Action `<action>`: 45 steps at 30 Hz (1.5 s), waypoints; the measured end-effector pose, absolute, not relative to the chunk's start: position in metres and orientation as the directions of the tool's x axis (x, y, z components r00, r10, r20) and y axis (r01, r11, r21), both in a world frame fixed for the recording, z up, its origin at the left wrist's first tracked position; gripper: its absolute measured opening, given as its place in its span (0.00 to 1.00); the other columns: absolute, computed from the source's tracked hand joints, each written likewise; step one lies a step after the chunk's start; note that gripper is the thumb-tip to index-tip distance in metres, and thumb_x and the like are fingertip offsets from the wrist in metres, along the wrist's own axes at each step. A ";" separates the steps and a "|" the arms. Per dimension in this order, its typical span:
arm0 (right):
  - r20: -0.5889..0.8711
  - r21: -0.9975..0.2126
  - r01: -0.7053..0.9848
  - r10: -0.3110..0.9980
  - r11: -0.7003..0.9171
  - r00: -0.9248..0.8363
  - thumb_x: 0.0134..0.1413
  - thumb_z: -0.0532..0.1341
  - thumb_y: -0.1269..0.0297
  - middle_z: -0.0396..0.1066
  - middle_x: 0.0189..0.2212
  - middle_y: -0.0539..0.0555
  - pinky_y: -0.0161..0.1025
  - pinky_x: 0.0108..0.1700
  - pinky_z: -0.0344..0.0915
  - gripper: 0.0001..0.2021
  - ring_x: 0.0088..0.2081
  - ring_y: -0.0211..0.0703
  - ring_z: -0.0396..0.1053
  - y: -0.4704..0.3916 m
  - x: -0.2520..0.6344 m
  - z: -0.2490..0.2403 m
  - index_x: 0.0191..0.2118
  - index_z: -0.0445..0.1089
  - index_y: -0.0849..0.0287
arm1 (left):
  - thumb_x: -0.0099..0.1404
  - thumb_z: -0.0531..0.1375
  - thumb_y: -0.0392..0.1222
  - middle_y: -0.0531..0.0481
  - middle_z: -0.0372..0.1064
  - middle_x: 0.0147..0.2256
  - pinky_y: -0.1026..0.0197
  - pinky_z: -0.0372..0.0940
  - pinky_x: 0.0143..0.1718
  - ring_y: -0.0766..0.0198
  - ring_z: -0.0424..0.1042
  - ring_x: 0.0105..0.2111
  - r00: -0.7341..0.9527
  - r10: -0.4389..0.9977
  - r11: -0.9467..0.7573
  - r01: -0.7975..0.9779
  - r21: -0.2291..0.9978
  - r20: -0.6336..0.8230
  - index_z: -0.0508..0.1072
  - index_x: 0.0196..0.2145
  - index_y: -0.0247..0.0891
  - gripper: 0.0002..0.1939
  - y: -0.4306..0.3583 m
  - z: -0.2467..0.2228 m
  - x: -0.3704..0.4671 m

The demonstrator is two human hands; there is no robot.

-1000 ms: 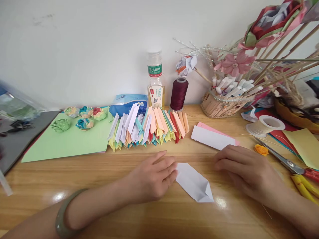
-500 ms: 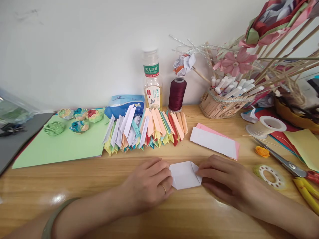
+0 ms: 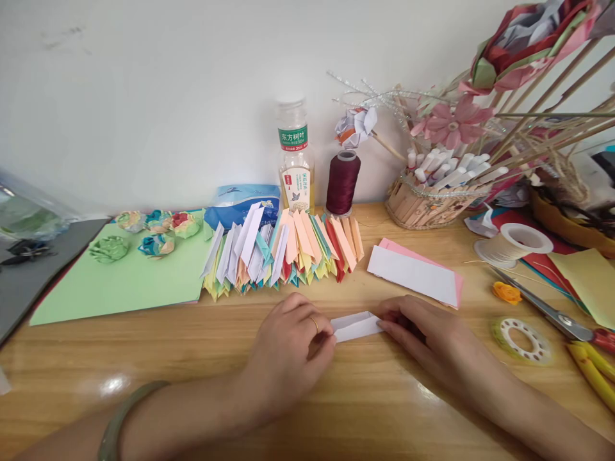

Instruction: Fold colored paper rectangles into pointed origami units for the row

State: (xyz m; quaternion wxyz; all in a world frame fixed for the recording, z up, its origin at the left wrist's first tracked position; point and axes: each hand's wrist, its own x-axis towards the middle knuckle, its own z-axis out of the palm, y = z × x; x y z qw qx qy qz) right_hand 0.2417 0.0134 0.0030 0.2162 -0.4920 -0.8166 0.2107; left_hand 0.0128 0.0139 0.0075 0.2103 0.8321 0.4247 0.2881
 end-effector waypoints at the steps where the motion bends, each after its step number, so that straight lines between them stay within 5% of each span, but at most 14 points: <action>1: 0.141 -0.549 0.730 0.906 0.408 -0.400 0.61 0.51 0.64 0.70 0.29 0.52 0.36 0.29 0.65 0.08 0.28 0.39 0.68 0.013 0.240 0.002 0.35 0.65 0.57 | 0.59 0.55 0.33 0.52 0.69 0.26 0.56 0.64 0.32 0.60 0.66 0.31 0.450 0.851 -0.513 0.604 0.610 0.271 0.68 0.29 0.38 0.03 0.014 0.008 0.014; 12: 0.126 -0.236 0.866 0.898 0.441 -0.422 0.61 0.51 0.64 0.68 0.28 0.52 0.40 0.29 0.62 0.07 0.29 0.45 0.68 0.015 0.229 -0.003 0.33 0.61 0.57 | 0.57 0.57 0.30 0.52 0.66 0.28 0.55 0.60 0.31 0.57 0.62 0.34 0.451 0.867 -0.495 0.735 0.464 0.211 0.63 0.30 0.38 0.06 0.015 0.005 0.019; 27: 0.045 -0.463 0.774 0.883 0.432 -0.466 0.61 0.49 0.66 0.69 0.32 0.54 0.42 0.34 0.64 0.10 0.35 0.46 0.67 0.020 0.246 0.010 0.33 0.65 0.56 | 0.67 0.53 0.34 0.51 0.66 0.34 0.53 0.56 0.43 0.57 0.59 0.42 0.519 0.854 -0.461 0.706 0.538 0.051 0.70 0.33 0.39 0.07 0.018 0.010 0.010; 35: 0.155 -0.509 0.714 0.868 0.480 -0.472 0.61 0.50 0.65 0.68 0.38 0.54 0.41 0.39 0.66 0.10 0.39 0.43 0.68 0.017 0.251 0.003 0.41 0.68 0.55 | 0.61 0.62 0.42 0.50 0.65 0.35 0.51 0.58 0.43 0.55 0.60 0.42 0.503 0.857 -0.483 0.706 0.518 0.113 0.73 0.34 0.40 0.04 0.017 0.009 0.011; 41: 0.283 -0.453 0.722 0.852 0.523 -0.440 0.60 0.54 0.66 0.68 0.34 0.53 0.39 0.36 0.65 0.07 0.34 0.42 0.68 0.010 0.244 -0.001 0.38 0.69 0.57 | 0.57 0.65 0.35 0.53 0.68 0.31 0.56 0.60 0.39 0.59 0.63 0.38 0.446 0.885 -0.443 0.717 0.539 0.135 0.70 0.33 0.37 0.07 0.019 0.008 0.013; 45: 0.324 -0.446 0.691 0.823 0.568 -0.468 0.60 0.53 0.69 0.67 0.33 0.53 0.37 0.34 0.64 0.06 0.33 0.40 0.67 0.006 0.244 -0.001 0.34 0.67 0.57 | 0.60 0.61 0.32 0.52 0.68 0.29 0.58 0.60 0.35 0.60 0.63 0.35 0.493 0.820 -0.570 0.664 0.483 0.290 0.69 0.31 0.37 0.03 0.017 0.005 0.012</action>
